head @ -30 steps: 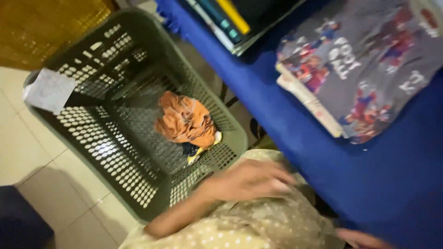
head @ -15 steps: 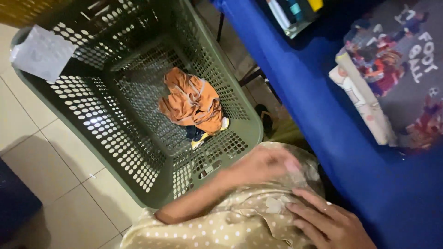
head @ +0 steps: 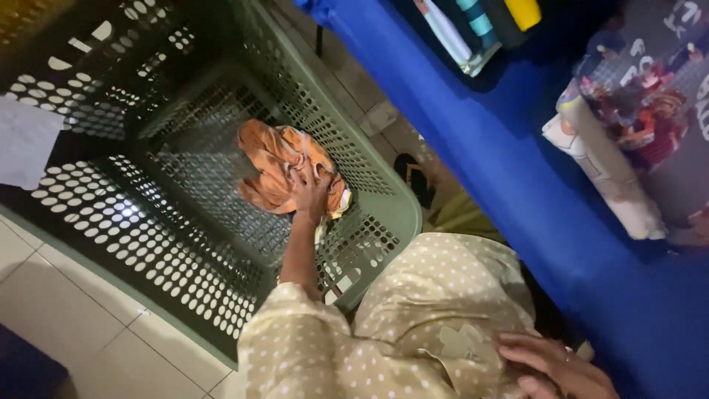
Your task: Ironing and folding various undergarments on an ironing board and stacking them neatly.
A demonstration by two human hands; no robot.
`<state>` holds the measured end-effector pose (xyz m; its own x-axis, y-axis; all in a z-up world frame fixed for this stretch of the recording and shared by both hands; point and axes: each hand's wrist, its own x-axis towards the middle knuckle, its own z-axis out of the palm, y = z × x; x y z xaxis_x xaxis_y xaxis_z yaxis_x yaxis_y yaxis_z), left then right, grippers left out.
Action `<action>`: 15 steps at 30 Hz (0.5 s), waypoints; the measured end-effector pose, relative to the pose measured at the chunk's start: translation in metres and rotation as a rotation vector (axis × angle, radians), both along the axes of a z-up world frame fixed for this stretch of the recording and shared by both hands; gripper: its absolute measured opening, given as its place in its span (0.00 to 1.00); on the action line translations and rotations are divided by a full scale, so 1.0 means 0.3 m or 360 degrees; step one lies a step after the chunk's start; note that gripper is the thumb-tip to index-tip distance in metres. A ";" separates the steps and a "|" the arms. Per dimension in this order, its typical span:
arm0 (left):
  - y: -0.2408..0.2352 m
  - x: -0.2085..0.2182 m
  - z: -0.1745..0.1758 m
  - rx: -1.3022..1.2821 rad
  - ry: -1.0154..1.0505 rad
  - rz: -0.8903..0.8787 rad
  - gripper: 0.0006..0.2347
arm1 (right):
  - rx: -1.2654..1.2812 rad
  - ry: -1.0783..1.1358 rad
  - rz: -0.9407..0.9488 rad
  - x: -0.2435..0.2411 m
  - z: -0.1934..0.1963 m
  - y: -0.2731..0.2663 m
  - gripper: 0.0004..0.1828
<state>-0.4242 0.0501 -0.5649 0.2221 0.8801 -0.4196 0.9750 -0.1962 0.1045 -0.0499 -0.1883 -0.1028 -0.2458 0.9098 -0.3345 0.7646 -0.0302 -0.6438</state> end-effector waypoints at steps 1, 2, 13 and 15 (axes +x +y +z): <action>0.018 0.010 -0.044 0.0078 -0.0160 0.0102 0.40 | -0.0139 -0.0119 0.0069 0.049 -0.032 -0.028 0.23; 0.032 0.020 -0.086 0.0155 -0.0320 0.0205 0.25 | -0.0277 -0.0238 0.0137 0.097 -0.063 -0.059 0.24; 0.095 -0.247 0.793 0.0120 -0.1956 0.0759 0.28 | -0.0327 0.0260 0.0054 0.175 0.046 -0.030 0.32; 0.035 -0.232 1.002 -0.0034 -0.2192 0.0927 0.30 | -0.0275 0.0250 0.0081 0.106 0.071 0.011 0.34</action>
